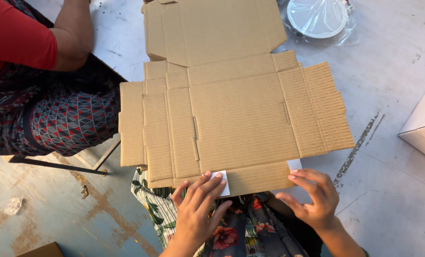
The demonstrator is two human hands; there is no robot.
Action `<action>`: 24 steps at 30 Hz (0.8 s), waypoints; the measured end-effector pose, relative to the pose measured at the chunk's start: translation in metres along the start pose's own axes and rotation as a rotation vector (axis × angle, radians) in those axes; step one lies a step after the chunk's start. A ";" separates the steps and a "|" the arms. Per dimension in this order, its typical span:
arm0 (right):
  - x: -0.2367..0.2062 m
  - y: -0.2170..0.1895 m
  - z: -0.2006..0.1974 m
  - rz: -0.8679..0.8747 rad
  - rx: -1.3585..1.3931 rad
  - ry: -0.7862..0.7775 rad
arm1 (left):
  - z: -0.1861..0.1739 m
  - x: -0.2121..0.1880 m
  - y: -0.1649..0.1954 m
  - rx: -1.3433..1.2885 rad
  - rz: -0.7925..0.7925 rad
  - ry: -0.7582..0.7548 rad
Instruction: The person folds flat cardboard boxes into shape, places a plastic-wrapped circular item and a small white box inside, then closes the lid. The process is repeated for multiple boxes.
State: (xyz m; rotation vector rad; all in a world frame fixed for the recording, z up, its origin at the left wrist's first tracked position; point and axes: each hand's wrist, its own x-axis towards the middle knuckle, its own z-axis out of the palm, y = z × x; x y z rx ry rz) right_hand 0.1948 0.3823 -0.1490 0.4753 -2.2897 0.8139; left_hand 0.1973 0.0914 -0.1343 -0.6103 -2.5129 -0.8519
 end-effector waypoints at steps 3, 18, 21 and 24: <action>0.007 0.005 0.003 -0.153 -0.069 -0.063 | -0.002 0.008 -0.008 0.074 0.099 -0.013; 0.090 0.029 -0.004 0.159 0.056 -0.452 | -0.013 0.079 -0.025 -0.022 -0.045 -0.185; 0.119 0.043 0.008 0.082 0.048 -0.552 | -0.007 0.101 -0.038 0.062 -0.133 -0.240; 0.132 0.059 0.015 -0.005 0.013 -0.570 | 0.004 0.105 -0.048 0.091 -0.122 -0.194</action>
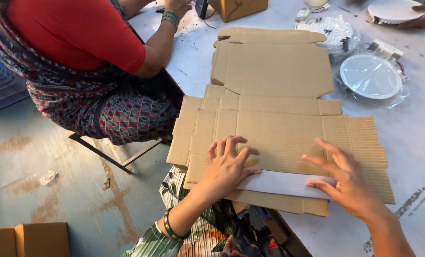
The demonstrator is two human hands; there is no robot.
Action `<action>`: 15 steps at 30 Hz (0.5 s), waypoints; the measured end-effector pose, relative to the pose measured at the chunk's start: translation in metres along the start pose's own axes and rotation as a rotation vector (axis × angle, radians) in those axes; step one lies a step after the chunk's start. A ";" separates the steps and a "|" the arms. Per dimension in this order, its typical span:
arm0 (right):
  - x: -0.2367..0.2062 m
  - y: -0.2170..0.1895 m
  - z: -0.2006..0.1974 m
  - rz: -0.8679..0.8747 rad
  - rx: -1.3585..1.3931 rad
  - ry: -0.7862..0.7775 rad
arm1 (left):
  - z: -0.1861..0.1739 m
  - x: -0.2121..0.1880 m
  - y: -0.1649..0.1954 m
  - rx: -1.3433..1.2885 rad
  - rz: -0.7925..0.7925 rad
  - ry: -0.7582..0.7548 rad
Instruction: The person folds flat cardboard boxes into shape, places a plastic-wrapped circular item and a small white box inside, then closes the lid. The process is repeated for multiple boxes.
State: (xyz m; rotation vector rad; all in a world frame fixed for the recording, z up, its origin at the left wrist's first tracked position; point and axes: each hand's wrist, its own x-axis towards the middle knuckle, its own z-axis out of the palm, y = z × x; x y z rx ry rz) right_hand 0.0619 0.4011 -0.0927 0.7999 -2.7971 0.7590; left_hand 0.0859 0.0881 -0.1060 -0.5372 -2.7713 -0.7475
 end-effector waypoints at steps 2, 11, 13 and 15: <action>0.004 0.010 0.004 0.058 -0.052 -0.052 | 0.010 0.003 -0.005 0.036 -0.006 -0.013; 0.020 0.032 0.007 0.074 -0.148 -0.163 | 0.028 0.016 -0.026 0.082 0.042 -0.150; 0.021 0.033 -0.004 0.011 -0.045 -0.160 | 0.025 0.025 -0.036 -0.046 -0.016 -0.244; 0.026 0.035 -0.017 -0.034 0.045 -0.124 | 0.018 0.041 -0.050 -0.109 -0.038 -0.126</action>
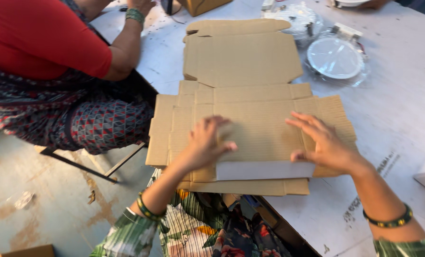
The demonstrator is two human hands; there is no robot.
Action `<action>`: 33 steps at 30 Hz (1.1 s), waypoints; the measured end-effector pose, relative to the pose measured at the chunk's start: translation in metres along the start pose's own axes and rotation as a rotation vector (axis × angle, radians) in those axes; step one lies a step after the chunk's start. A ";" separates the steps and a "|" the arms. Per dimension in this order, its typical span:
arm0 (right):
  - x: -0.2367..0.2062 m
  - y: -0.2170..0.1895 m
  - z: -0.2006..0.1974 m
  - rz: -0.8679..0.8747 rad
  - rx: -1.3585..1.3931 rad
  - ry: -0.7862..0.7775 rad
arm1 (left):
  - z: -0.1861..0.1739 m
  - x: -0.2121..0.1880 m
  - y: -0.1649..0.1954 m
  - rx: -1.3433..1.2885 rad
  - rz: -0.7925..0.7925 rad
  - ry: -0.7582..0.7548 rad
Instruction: The person folds flat cardboard boxes into shape, places a plastic-wrapped circular item and a small white box inside, then closes the lid. The process is repeated for multiple boxes.
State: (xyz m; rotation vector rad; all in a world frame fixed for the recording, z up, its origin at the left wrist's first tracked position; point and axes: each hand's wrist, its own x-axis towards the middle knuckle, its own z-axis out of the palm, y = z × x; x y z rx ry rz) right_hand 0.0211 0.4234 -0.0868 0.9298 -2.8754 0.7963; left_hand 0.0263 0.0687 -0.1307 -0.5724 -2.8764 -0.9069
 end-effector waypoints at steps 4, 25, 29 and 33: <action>0.029 0.011 -0.018 0.082 -0.144 0.198 | -0.036 0.047 -0.026 0.136 -0.158 0.234; 0.119 -0.010 0.009 0.392 0.599 0.513 | -0.013 0.101 0.011 -0.312 -0.146 0.551; 0.115 -0.011 0.009 0.307 0.433 0.521 | -0.017 0.092 0.011 -0.280 -0.146 0.500; 0.111 -0.003 0.004 0.292 0.855 0.559 | -0.029 0.090 0.000 -0.809 -0.244 0.398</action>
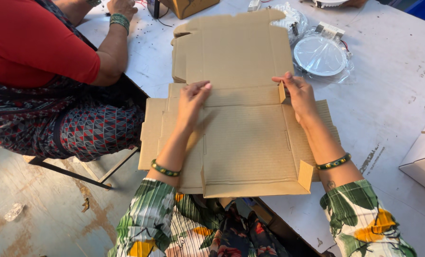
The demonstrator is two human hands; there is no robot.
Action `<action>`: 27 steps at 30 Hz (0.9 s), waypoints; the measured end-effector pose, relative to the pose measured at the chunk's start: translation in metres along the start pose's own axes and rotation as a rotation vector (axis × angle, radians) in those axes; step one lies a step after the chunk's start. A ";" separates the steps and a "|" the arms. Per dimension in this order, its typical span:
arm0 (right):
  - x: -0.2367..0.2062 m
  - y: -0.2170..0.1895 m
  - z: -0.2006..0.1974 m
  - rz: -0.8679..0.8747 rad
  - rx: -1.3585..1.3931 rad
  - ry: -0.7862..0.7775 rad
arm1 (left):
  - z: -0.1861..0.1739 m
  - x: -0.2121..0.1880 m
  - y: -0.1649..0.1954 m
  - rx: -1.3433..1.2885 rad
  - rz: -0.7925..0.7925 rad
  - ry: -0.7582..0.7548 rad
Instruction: The person folds flat cardboard boxes into shape, places a plastic-wrapped circular item and a small white box inside, then closes the lid. The process is repeated for multiple boxes.
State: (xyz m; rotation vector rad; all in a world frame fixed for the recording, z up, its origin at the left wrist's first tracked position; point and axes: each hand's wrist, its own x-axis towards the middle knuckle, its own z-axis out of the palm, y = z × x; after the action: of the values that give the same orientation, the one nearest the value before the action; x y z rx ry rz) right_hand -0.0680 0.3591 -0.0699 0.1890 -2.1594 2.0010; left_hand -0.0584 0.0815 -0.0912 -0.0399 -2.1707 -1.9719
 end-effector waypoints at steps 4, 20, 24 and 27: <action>-0.005 0.003 -0.008 -0.053 0.046 0.051 | -0.013 0.007 -0.002 -0.542 -0.073 0.082; -0.131 -0.049 -0.085 -0.305 -0.453 -0.280 | -0.012 0.007 -0.025 -0.756 -0.133 -0.252; -0.224 -0.059 -0.090 -0.251 -0.446 -0.300 | -0.013 0.009 -0.030 -0.799 -0.154 -0.255; -0.257 -0.036 -0.073 -0.237 -0.668 -0.114 | -0.014 0.008 -0.029 -0.786 -0.209 -0.275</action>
State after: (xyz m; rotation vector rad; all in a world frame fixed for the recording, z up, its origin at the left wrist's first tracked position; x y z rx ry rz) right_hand 0.1941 0.4194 -0.0875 0.4334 -2.5914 1.0909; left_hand -0.0693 0.0635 -0.1167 -0.2196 -1.4205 -2.9645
